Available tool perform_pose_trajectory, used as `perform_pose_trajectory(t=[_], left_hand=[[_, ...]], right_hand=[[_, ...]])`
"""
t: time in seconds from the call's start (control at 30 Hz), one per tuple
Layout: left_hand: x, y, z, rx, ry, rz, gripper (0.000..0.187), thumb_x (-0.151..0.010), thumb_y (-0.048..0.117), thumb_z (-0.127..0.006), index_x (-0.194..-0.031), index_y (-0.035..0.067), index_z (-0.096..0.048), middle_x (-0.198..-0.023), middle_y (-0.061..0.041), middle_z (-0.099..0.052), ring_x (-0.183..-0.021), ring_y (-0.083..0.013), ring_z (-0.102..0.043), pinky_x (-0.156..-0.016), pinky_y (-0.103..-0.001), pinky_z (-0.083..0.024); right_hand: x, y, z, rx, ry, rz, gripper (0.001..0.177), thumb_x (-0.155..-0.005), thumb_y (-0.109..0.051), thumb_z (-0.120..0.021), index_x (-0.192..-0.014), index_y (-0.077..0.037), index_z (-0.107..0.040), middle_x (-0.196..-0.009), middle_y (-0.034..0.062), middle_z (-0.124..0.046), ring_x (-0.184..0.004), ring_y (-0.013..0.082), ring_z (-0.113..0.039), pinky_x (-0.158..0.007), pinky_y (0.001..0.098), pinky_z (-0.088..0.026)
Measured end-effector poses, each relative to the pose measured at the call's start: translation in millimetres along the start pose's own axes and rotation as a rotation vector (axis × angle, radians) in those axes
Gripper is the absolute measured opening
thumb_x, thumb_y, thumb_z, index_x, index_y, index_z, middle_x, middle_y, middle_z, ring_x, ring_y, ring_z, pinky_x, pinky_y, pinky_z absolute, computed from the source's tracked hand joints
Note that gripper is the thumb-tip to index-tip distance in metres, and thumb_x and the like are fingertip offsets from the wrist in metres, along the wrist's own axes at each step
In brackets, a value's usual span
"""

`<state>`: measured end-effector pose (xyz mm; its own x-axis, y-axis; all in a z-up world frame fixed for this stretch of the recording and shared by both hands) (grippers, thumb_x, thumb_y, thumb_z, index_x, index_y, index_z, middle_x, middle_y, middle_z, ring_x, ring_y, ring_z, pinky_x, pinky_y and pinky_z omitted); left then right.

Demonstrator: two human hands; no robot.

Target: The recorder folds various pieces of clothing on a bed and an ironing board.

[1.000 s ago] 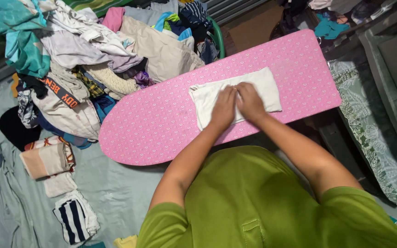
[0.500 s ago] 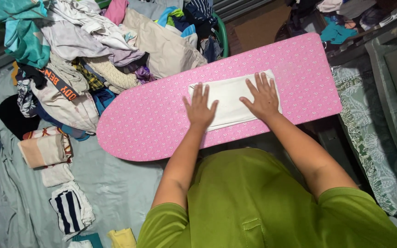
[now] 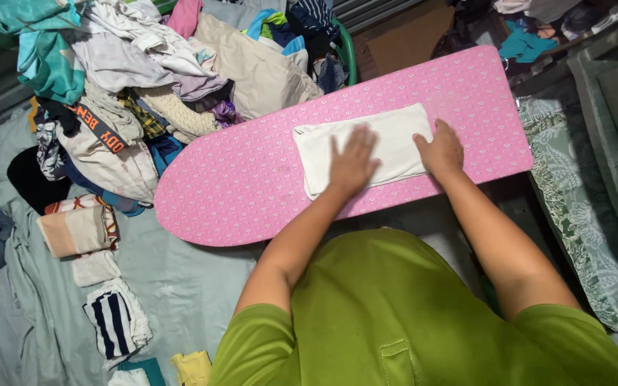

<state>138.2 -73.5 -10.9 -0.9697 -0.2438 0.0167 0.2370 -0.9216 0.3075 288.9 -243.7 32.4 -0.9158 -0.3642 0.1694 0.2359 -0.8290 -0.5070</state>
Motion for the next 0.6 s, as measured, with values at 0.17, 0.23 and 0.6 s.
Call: perform_pose_trajectory(t=[0.17,0.23,0.6], left_hand=[[7.7,27.6,9.3,-0.009,-0.113,-0.114,0.068,-0.099,0.054,-0.046,-0.160,0.027,-0.031,-0.170,-0.002,-0.020,-0.157,-0.0200,-0.016,-0.124,-0.067,-0.005],[4.8,19.5,7.8,-0.012,-0.104,-0.118,0.067,-0.100,0.053,-0.046,-0.160,0.026,-0.032,-0.170,-0.001,-0.021,-0.158,-0.0193,-0.017,-0.125,-0.066,-0.006],[30.6,-100.2,-25.1,2.043,0.167,0.536,0.076,-0.104,0.061,-0.034,-0.152,0.003,-0.041,-0.147,-0.022,-0.054,-0.130,-0.0350,-0.059,-0.108,-0.052,-0.048]], right_hand=[[-23.6,40.2,-31.4,-0.177,-0.173,-0.125,0.068,-0.081,-0.030,-0.085,-0.135,0.002,-0.059,-0.122,0.0223,-0.068,-0.111,0.0379,-0.068,-0.094,0.0455,-0.053],[-30.2,47.6,-36.9,-0.348,-0.238,-0.170,0.064,-0.079,-0.022,-0.086,-0.132,0.005,-0.061,-0.117,0.0202,-0.072,-0.104,0.0334,-0.073,-0.091,0.0424,-0.058],[4.9,-64.4,-52.4,-0.952,-0.496,0.122,0.070,-0.084,0.000,-0.077,-0.147,0.000,-0.046,-0.114,0.0150,-0.070,-0.095,0.0219,-0.071,-0.080,0.0338,-0.060]])
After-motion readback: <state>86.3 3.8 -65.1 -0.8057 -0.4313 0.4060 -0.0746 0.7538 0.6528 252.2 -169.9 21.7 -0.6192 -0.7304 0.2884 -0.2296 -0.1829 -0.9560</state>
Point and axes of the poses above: each hand's wrist, its own x-axis away from the middle knuckle, its own z-axis out of the back of the hand, y = z × x, the point moved 3 cm from there along -x, towards the middle knuckle
